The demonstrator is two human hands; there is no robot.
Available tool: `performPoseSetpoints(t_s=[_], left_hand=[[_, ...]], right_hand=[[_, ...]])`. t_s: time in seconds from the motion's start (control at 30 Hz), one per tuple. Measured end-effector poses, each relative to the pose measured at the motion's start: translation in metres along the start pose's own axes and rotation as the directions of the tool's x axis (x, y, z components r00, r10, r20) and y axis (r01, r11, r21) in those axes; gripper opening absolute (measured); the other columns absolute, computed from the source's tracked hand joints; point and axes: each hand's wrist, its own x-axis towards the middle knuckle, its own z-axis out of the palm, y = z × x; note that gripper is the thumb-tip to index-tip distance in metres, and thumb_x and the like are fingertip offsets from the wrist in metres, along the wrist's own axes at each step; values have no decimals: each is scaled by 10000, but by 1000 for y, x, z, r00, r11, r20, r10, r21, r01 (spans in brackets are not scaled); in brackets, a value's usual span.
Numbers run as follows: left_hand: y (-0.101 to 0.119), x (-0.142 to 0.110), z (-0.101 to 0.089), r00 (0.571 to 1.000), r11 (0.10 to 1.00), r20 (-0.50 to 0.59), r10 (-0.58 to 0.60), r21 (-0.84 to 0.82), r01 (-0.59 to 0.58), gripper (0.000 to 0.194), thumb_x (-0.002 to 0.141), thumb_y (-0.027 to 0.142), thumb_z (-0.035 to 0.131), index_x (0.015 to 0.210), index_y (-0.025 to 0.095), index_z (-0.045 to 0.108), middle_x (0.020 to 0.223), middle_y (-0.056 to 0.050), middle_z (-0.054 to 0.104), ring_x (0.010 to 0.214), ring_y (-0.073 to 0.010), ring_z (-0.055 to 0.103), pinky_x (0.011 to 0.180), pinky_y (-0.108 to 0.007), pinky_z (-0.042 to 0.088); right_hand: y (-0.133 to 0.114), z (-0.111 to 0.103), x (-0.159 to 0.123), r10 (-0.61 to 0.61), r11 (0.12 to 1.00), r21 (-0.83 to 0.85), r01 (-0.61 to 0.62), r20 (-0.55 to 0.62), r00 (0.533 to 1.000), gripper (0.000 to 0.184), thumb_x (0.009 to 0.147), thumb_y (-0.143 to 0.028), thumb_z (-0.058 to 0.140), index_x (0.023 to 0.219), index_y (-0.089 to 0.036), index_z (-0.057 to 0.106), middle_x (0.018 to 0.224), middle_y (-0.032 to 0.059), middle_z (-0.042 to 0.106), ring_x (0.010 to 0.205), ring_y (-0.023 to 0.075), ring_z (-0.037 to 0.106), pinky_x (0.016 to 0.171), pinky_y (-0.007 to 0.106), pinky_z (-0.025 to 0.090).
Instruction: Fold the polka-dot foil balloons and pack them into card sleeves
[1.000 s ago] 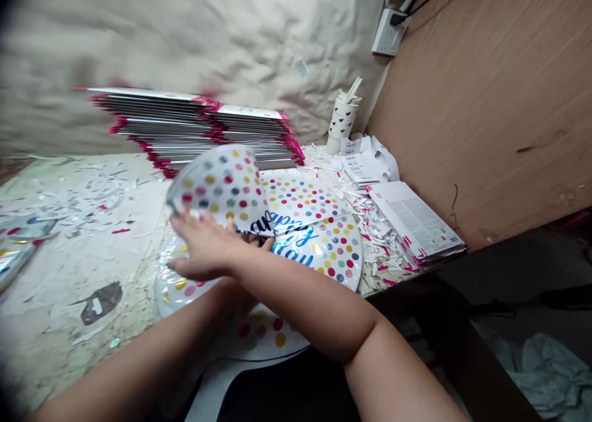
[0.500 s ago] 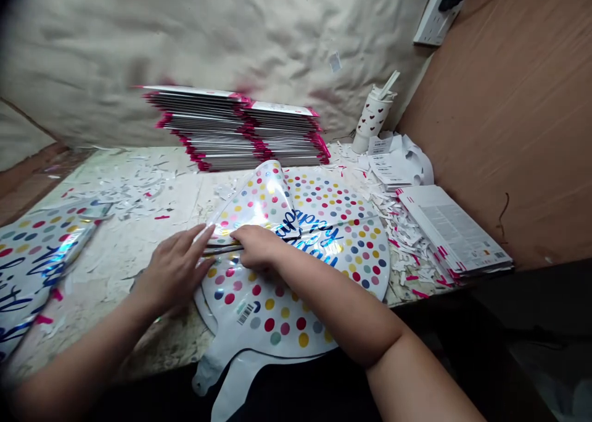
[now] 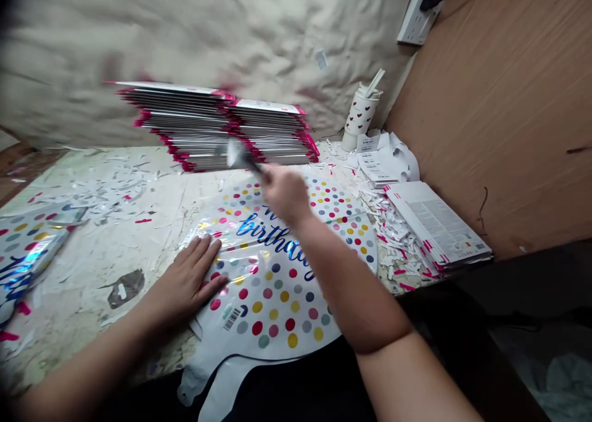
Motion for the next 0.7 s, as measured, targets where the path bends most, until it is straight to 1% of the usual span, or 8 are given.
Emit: performPoseSetpoints(t_s=[0.13, 0.23, 0.33, 0.4, 0.43, 0.53, 0.6, 0.7], left_hand=[[-9, 6, -7, 990, 989, 125, -72, -116, 87, 715, 804, 558, 445, 1341, 91, 374, 1435, -188, 316, 1339, -333, 231, 1076, -465, 254], [-21, 8, -31, 970, 942, 122, -210, -239, 234, 575, 889, 455, 347, 1334, 91, 355, 1403, -176, 372, 1288, -297, 353, 1035, -433, 339], [-25, 9, -58, 815, 889, -373, -443, -302, 345, 520, 899, 349, 361, 1333, 68, 309, 1377, -182, 367, 1258, -295, 386, 972, -435, 407], [-15, 16, -67, 624, 946, -711, -325, -239, 221, 532, 829, 286, 501, 1312, 112, 362, 1349, -142, 406, 1251, -294, 389, 993, -451, 382], [-6, 23, -67, 624, 984, -761, -175, -152, 91, 541, 798, 233, 541, 1308, 149, 381, 1335, -113, 434, 1239, -276, 407, 1006, -444, 372], [38, 54, -50, 810, 900, -449, 378, -25, -434, 561, 809, 100, 481, 1339, 236, 355, 1352, -51, 459, 1247, -205, 416, 1034, -385, 361], [69, 76, -28, 796, 791, -138, 590, -98, -604, 530, 854, 125, 400, 1371, 201, 313, 1415, -67, 390, 1329, -215, 292, 1069, -396, 302], [99, 97, -2, 793, 799, 125, 596, -183, -572, 517, 901, 292, 354, 1396, 164, 278, 1461, -108, 292, 1362, -268, 197, 1085, -467, 213]], right_hand=[[11, -73, -26, -172, 982, -3, 189, -437, 883, 277, 905, -263, 428, 1014, -130, 645, 975, 39, 676, 919, 151, 607, 827, 267, 447], [21, -63, -65, -385, 914, 34, 405, -252, 888, 221, 866, -206, 496, 995, -185, 674, 1022, 21, 690, 966, 142, 624, 874, 277, 460], [47, -23, -110, -483, 875, 93, 476, 87, 871, 251, 876, -207, 470, 1031, -242, 665, 1129, 10, 650, 1170, 177, 513, 1021, 387, 346], [67, 1, -135, -512, 859, 147, 491, 281, 811, 271, 874, -201, 464, 1056, -258, 657, 1204, 14, 604, 1268, 201, 402, 1069, 436, 249], [74, 10, -144, -522, 853, 179, 491, 347, 779, 282, 873, -195, 460, 1071, -259, 651, 1233, 16, 583, 1292, 209, 365, 1077, 445, 222], [88, 22, -159, -558, 829, 247, 501, 412, 720, 319, 883, -165, 422, 1104, -254, 635, 1259, 17, 564, 1318, 207, 316, 1085, 442, 188], [91, 21, -163, -585, 811, 257, 526, 380, 716, 320, 881, -161, 414, 1104, -232, 633, 1232, 31, 586, 1316, 200, 321, 1085, 431, 185], [94, 13, -171, -572, 820, 219, 529, 303, 762, 320, 877, -157, 406, 1114, -189, 618, 1177, 59, 621, 1279, 187, 384, 1079, 416, 200]])
